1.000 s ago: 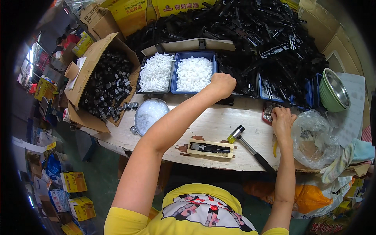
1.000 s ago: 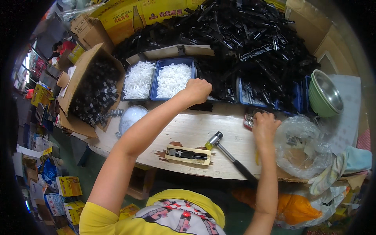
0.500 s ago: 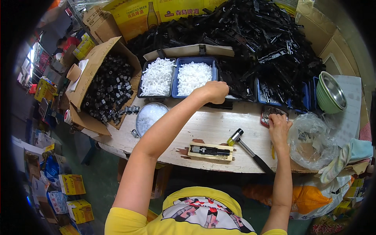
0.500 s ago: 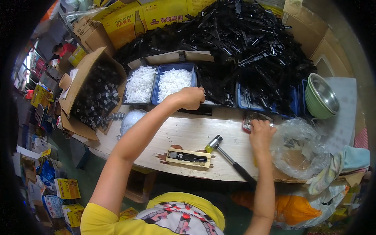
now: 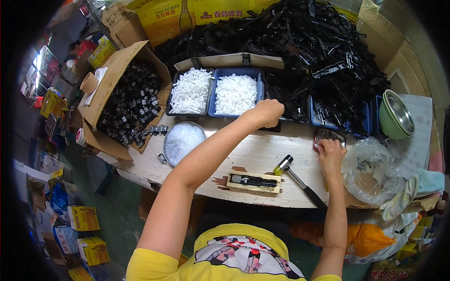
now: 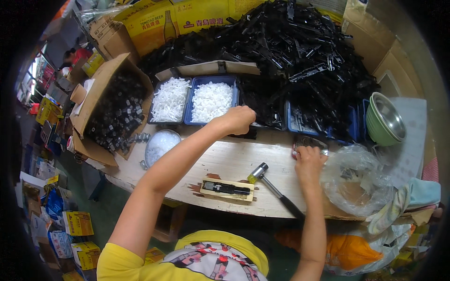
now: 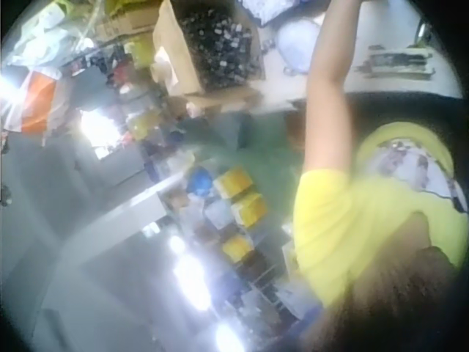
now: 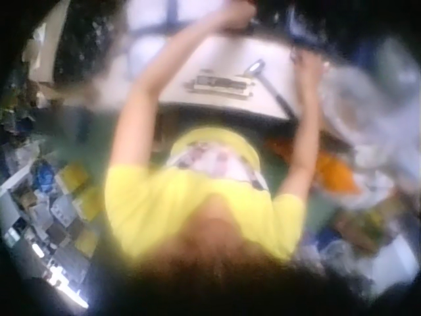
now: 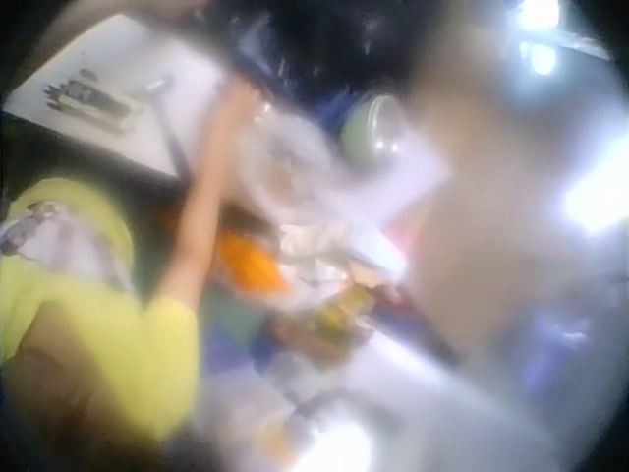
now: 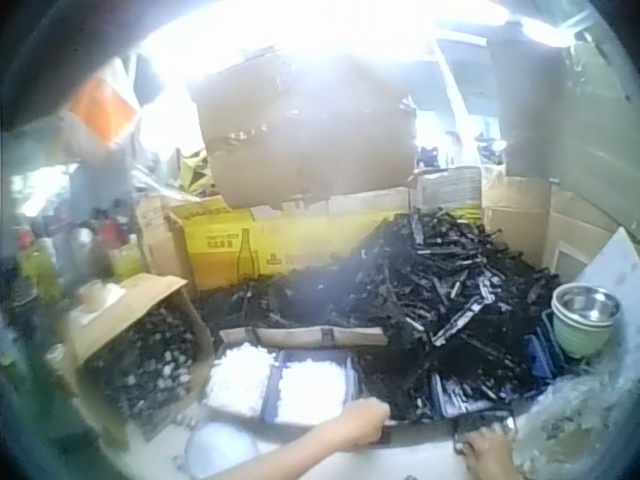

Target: The person assembles small metal lock mechanisms at a cluttered workbench. They pick up metal components and white plastic pieces, insert them into a wooden jig, and strike the assembly with a hammer. The person repeats this process, handling individual parts and tools to construct the locks.

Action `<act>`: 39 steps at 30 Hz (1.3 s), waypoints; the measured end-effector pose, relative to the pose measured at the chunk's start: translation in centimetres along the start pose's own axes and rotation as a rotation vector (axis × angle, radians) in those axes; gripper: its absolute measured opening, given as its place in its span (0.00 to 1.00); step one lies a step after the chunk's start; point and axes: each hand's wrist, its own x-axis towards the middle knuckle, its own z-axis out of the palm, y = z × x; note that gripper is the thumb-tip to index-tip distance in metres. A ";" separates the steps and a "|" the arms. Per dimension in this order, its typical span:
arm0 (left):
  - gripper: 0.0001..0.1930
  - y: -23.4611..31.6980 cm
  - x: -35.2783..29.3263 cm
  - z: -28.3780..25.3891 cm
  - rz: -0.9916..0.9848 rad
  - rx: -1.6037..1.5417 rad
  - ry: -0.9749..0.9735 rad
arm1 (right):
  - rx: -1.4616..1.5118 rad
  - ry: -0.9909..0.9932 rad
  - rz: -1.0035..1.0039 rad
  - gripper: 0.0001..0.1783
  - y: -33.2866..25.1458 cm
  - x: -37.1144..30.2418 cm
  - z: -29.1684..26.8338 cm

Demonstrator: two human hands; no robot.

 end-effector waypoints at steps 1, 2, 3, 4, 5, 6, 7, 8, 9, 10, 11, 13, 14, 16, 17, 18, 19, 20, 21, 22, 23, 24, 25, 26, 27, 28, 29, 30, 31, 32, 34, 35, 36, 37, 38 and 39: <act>0.08 -0.4 -0.1 0.0 0.018 -0.038 0.009 | 0.005 0.002 -0.001 0.05 -0.1 0.0 -0.1; 0.08 -1.0 -0.2 0.1 0.037 -0.076 0.018 | 0.005 0.016 -0.004 0.05 0.0 0.0 -0.2; 0.08 -1.4 -0.3 0.2 0.057 -0.115 0.025 | 0.004 0.030 -0.004 0.05 0.1 -0.1 -0.2; 0.09 -1.8 -0.5 0.4 0.030 -0.189 0.047 | 0.004 0.043 -0.004 0.05 0.1 -0.2 -0.2; 0.09 -2.0 -0.6 0.4 0.043 -0.252 0.057 | 0.007 0.047 -0.002 0.05 0.3 -0.4 -0.2; 0.09 -2.2 -0.7 0.2 0.051 -0.314 0.068 | 0.012 0.051 -0.003 0.05 0.4 -0.5 -0.2; 0.09 -2.3 -0.8 0.0 0.059 -0.376 0.080 | 0.017 0.055 -0.005 0.06 0.4 -0.5 -0.2; 0.08 -2.2 -0.9 -0.3 -0.006 -0.437 0.066 | 0.023 0.060 -0.008 0.05 0.3 -0.5 -0.1; 0.07 -1.9 -1.0 -0.8 -0.067 -0.499 0.051 | 0.026 0.066 -0.008 0.05 0.3 -0.5 0.0; 0.06 -1.8 -1.1 -1.0 -0.128 -0.559 0.036 | 0.029 0.073 -0.009 0.05 0.3 -0.5 0.0; 0.06 -1.8 -1.2 -0.9 -0.164 -0.693 0.109 | 0.042 0.086 -0.013 0.05 0.1 -0.4 -0.2; 0.05 -1.9 -1.9 -0.5 -0.240 -0.957 0.257 | 0.075 0.108 -0.023 0.06 -0.8 -0.3 -0.7; 0.05 -1.9 -2.7 -0.4 -0.186 -1.094 0.302 | 0.292 0.068 0.080 0.06 -1.4 -0.2 -1.0; 0.05 -1.4 -4.7 0.2 -0.063 -1.374 0.377 | 0.716 -0.017 0.303 0.06 -2.6 -0.3 -1.8; 0.05 -0.3 -6.1 0.3 -0.104 -1.506 0.341 | 0.876 -0.048 0.326 0.06 -3.4 -0.5 -2.1; 0.05 0.7 -7.6 0.5 -0.054 -1.558 0.304 | 1.037 -0.079 0.350 0.06 -4.3 -0.7 -2.5; 0.05 1.5 -9.2 1.1 -0.010 -1.610 0.270 | 1.200 -0.116 0.371 0.06 -5.4 -0.9 -2.9; 0.06 2.3 -10.7 2.1 0.022 -1.658 0.285 | 1.347 -0.188 0.395 0.04 -6.9 -1.0 -3.7; 0.06 3.1 -12.2 2.9 0.056 -1.707 0.303 | 1.393 -0.227 0.389 0.04 -8.3 -1.3 -4.3; 0.08 3.5 -13.4 3.9 0.089 -1.739 0.297 | 1.442 -0.271 0.385 0.04 -9.5 -1.5 -4.5; 0.07 3.9 -14.4 4.5 0.070 -1.779 0.305 | 1.492 -0.314 0.381 0.04 -10.4 -1.7 -4.5; 0.07 4.2 -15.1 5.0 0.059 -1.819 0.320 | 1.495 -0.373 0.329 0.05 -10.7 -1.9 -4.0; 0.07 4.3 -15.7 5.4 0.047 -1.859 0.335 | 1.509 -0.404 0.341 0.05 -11.2 -2.2 -3.8; 0.07 4.4 -16.3 5.7 0.056 -1.854 0.346 | 1.523 -0.436 0.353 0.05 -11.8 -2.5 -3.7; 0.06 4.4 -16.6 5.8 0.073 -1.847 0.359 | 1.535 -0.463 0.359 0.05 -12.4 -2.6 -3.7; 0.06 4.4 -17.0 5.9 0.090 -1.840 0.373 | 1.542 -0.491 0.382 0.05 -12.8 -2.7 -3.9; 0.06 4.4 -17.2 5.9 0.085 -1.830 0.386 | 1.557 -0.499 0.394 0.05 -13.1 -2.9 -3.7; 0.06 4.4 -17.4 5.9 0.082 -1.819 0.401 | 1.572 -0.507 0.403 0.05 -13.4 -3.0 -3.5; 0.06 4.4 -17.6 5.8 0.080 -1.808 0.415 | 1.587 -0.514 0.413 0.05 -13.6 -3.0 -3.4; 0.06 4.4 -17.8 5.8 0.096 -1.781 0.429 | 1.596 -0.514 0.418 0.05 -13.7 -3.1 -3.4; 0.06 4.2 -17.9 5.7 0.131 -1.727 0.458 | 1.614 -0.514 0.427 0.06 -13.9 -3.0 -3.5; 0.06 4.2 -18.0 5.6 0.146 -1.693 0.474 | 1.606 -0.525 0.432 0.06 -14.0 -3.0 -3.5; 0.06 4.2 -18.1 5.6 0.159 -1.659 0.489 | 1.600 -0.537 0.436 0.06 -14.0 -2.9 -3.5; 0.06 4.2 -18.2 5.5 0.172 -1.624 0.503 | 1.594 -0.549 0.441 0.06 -14.0 -2.9 -3.5; 0.06 4.3 -18.3 5.5 0.172 -1.586 0.527 | 1.585 -0.565 0.435 0.06 -14.0 -2.8 -3.6; 0.07 4.4 -18.4 5.5 0.170 -1.546 0.551 | 1.579 -0.582 0.429 0.06 -13.9 -2.7 -3.5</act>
